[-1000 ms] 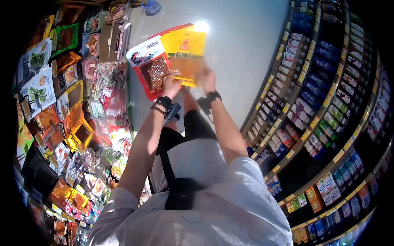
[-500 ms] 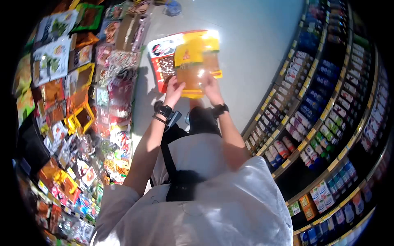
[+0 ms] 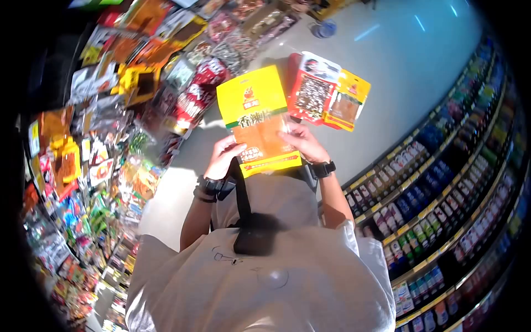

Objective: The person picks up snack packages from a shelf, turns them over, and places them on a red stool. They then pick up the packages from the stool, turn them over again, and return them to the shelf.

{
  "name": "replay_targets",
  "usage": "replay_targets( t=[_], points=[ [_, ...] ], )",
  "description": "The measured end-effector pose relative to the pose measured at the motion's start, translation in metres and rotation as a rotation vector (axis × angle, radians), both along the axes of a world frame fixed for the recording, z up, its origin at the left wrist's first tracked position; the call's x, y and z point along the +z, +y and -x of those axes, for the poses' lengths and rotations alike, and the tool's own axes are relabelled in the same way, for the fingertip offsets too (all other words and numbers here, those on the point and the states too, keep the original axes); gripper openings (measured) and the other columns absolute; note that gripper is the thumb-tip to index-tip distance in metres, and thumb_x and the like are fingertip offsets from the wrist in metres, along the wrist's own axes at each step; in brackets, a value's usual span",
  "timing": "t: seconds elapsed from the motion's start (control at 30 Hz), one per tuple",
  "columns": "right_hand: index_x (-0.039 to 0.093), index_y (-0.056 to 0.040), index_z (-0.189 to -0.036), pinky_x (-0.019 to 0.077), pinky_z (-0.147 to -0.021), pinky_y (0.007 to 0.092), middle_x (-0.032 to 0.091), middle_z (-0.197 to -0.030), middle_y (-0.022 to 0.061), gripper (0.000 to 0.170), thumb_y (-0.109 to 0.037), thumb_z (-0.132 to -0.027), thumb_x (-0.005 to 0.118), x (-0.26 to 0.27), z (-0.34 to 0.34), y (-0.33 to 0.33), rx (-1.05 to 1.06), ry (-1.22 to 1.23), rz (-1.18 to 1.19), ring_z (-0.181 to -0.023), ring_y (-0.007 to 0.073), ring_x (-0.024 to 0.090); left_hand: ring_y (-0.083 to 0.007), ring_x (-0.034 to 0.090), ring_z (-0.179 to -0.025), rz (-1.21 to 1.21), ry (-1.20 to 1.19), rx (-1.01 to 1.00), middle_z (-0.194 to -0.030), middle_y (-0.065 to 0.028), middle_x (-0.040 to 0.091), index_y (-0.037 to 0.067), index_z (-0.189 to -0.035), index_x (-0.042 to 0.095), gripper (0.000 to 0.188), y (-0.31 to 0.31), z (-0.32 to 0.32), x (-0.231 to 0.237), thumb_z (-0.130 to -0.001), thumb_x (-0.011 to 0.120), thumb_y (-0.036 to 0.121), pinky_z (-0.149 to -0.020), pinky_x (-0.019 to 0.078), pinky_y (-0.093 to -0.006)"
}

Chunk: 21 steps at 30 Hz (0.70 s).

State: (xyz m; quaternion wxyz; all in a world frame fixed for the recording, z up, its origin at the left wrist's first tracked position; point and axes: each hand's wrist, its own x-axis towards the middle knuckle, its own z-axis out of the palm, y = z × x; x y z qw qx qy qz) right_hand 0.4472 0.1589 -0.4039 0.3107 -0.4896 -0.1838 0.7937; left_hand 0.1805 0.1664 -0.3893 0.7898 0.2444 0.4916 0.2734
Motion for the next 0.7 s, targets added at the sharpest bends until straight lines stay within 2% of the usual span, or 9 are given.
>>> replay_targets(
  t=[0.07,0.17,0.27,0.3,0.4,0.43,0.53,0.63,0.7],
  points=[
    [0.067,-0.0017,-0.109,0.0456,-0.074,0.0199,0.067,-0.095,-0.0022,0.022,-0.014,-0.092,0.063,0.011,0.044,0.014,0.079,-0.085,-0.081,-0.083,0.0034,0.059,-0.0148,0.061,-0.101,-0.057,0.054,0.05,-0.11,-0.0097,0.067,-0.007,-0.118,0.059,0.032,-0.005,0.041,0.013,-0.087,0.061,-0.003,-0.092,0.0464,-0.0286],
    [0.067,-0.0027,-0.099,0.0404,-0.066,0.0195,0.064,-0.085,-0.0046,0.014,-0.014,-0.094,0.061,0.044,0.109,0.04,0.168,-0.073,-0.188,-0.073,0.0016,0.052,-0.0158,0.063,-0.098,-0.052,0.04,0.183,-0.11,-0.012,0.067,-0.008,-0.117,0.059,0.031,-0.014,0.096,0.02,-0.086,0.06,-0.004,-0.09,0.048,-0.0291],
    [0.063,-0.005,-0.081,0.0333,-0.058,0.0208,0.054,-0.07,-0.0075,0.017,-0.015,-0.094,0.061,0.066,0.161,0.056,0.24,-0.119,-0.268,-0.064,0.0015,0.043,-0.0144,0.064,-0.093,-0.128,0.043,0.251,-0.106,-0.0114,0.068,-0.008,-0.113,0.061,0.027,-0.014,0.144,0.035,-0.086,0.061,-0.005,-0.085,0.0497,-0.0277],
    [0.058,-0.0062,-0.071,0.0286,-0.054,0.0223,0.045,-0.063,-0.0087,0.024,-0.014,-0.094,0.062,0.072,0.176,0.059,0.262,-0.154,-0.258,-0.06,0.0019,0.036,-0.0137,0.064,-0.091,-0.151,0.041,0.272,-0.104,-0.0111,0.068,-0.008,-0.112,0.061,0.026,-0.014,0.158,0.04,-0.086,0.061,-0.005,-0.083,0.0503,-0.0272],
    [0.067,-0.0007,-0.092,0.0348,-0.05,0.0184,0.057,-0.066,-0.0061,0.017,-0.017,-0.093,0.063,0.074,0.213,0.066,0.335,-0.217,-0.385,-0.057,0.0008,0.046,-0.0115,0.064,-0.086,-0.232,0.146,0.29,-0.099,-0.0098,0.069,-0.007,-0.106,0.064,0.021,-0.007,0.198,0.064,-0.086,0.062,-0.004,-0.079,0.0512,-0.0256],
    [0.066,-0.002,-0.084,0.0329,-0.05,0.0199,0.052,-0.061,-0.0072,0.017,-0.017,-0.092,0.064,0.082,0.228,0.069,0.327,-0.236,-0.397,-0.056,0.0007,0.043,-0.0102,0.063,-0.084,-0.243,0.115,0.347,-0.096,-0.0088,0.07,-0.007,-0.102,0.066,0.018,-0.006,0.208,0.07,-0.085,0.064,-0.004,-0.077,0.0512,-0.0252],
    [0.065,-0.0027,-0.081,0.0308,-0.049,0.0207,0.052,-0.062,-0.0068,0.017,-0.016,-0.092,0.065,0.105,0.262,0.08,0.344,-0.228,-0.482,-0.057,0.0003,0.042,-0.0097,0.063,-0.083,-0.332,0.149,0.357,-0.095,-0.0081,0.07,-0.007,-0.101,0.066,0.016,0.001,0.241,0.091,-0.085,0.064,-0.004,-0.076,0.0506,-0.025],
    [0.064,0.0001,-0.079,0.0381,-0.054,0.0199,0.058,-0.068,-0.0047,0.02,-0.015,-0.09,0.067,0.147,0.292,0.091,0.35,-0.212,-0.433,-0.062,0.0014,0.049,-0.0094,0.063,-0.083,-0.408,0.154,0.379,-0.094,-0.0079,0.07,-0.008,-0.1,0.066,0.016,0.004,0.267,0.108,-0.084,0.063,-0.005,-0.077,0.0494,-0.0243],
    [0.065,0.0025,-0.082,0.043,-0.059,0.0199,0.062,-0.073,-0.0033,0.02,-0.015,-0.089,0.068,0.157,0.306,0.092,0.344,-0.208,-0.394,-0.069,0.0029,0.054,-0.0098,0.063,-0.083,-0.434,0.192,0.377,-0.094,-0.0079,0.07,-0.007,-0.1,0.066,0.017,0.0,0.284,0.098,-0.084,0.063,-0.006,-0.077,0.0495,-0.0243]
  ],
)
